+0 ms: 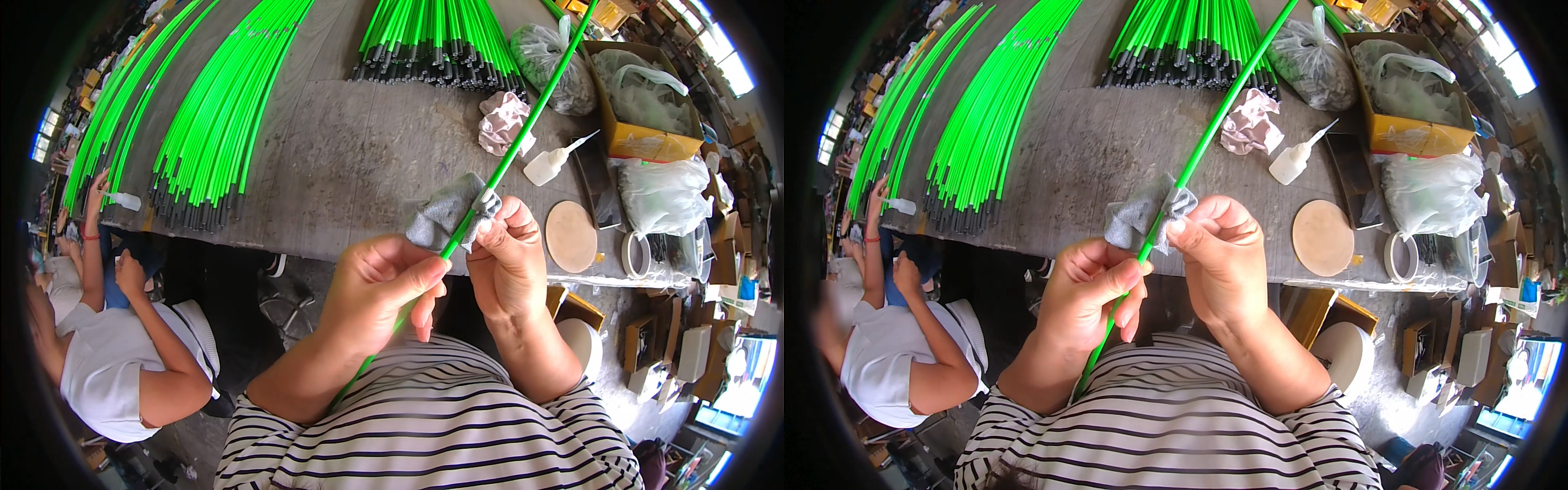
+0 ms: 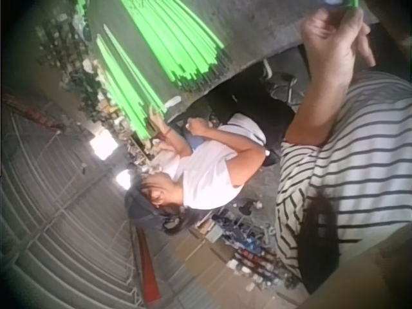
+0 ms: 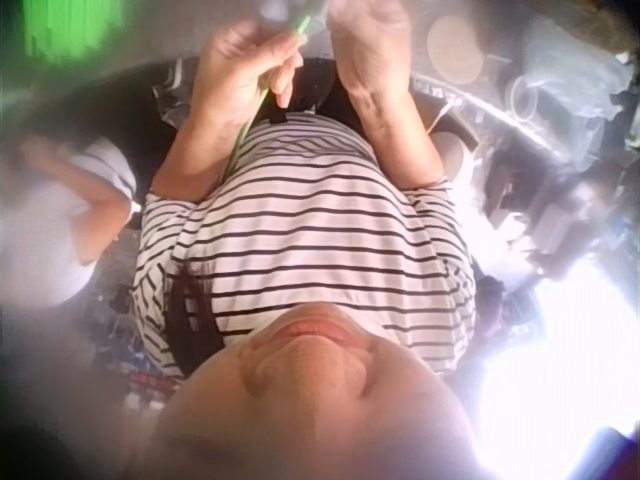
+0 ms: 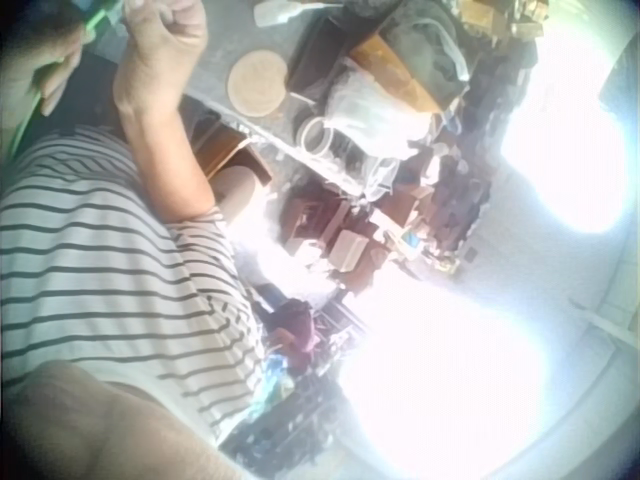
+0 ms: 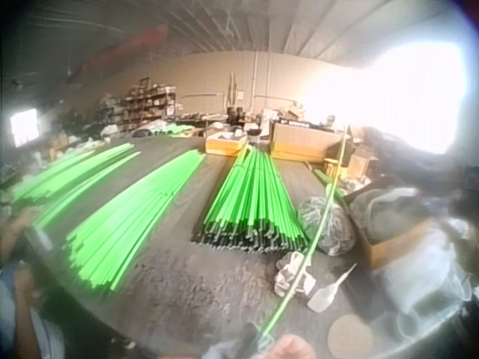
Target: The person applies adhesive from a bottle onto green rods and then uses a small cloth to wipe the adhesive along the rod surface before placing them back on the table.
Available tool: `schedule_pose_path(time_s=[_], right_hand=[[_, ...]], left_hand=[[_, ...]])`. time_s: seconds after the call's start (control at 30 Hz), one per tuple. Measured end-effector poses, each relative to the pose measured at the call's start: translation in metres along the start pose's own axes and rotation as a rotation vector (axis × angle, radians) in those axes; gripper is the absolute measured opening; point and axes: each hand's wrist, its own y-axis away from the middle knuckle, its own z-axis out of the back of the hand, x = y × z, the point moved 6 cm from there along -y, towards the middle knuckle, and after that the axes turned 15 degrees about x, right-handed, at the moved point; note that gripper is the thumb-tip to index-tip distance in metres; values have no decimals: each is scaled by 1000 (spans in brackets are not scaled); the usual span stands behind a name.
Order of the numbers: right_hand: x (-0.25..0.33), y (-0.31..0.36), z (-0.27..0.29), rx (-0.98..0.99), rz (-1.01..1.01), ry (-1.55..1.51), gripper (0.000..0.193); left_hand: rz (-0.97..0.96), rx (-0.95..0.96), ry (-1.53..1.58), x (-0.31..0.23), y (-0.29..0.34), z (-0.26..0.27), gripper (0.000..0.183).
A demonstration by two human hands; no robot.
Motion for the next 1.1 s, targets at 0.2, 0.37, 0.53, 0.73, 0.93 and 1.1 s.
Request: schedule_pose_path(time_s=[0.2,0.37,0.53,0.73,0.93,1.1], right_hand=[[1,0,1,33,5,-12,13],[-2,-2,6,6,-18,35,13],[-2,-5,8,18,-9,28,13],[-2,-8,8,29,-5,27,17],[10,-20,11,-10,76,231,29],[39,-51,5,-31,297,1119,11]], left_hand=[[125,188,250,11,0,-5,22],[-112,-42,-138,3,1,-4,11],[34,134,26,6,-1,3,21],[-164,-44,-305,2,0,-2,22],[77,198,138,10,-3,14,27],[52,258,247,0,-2,21,31]])
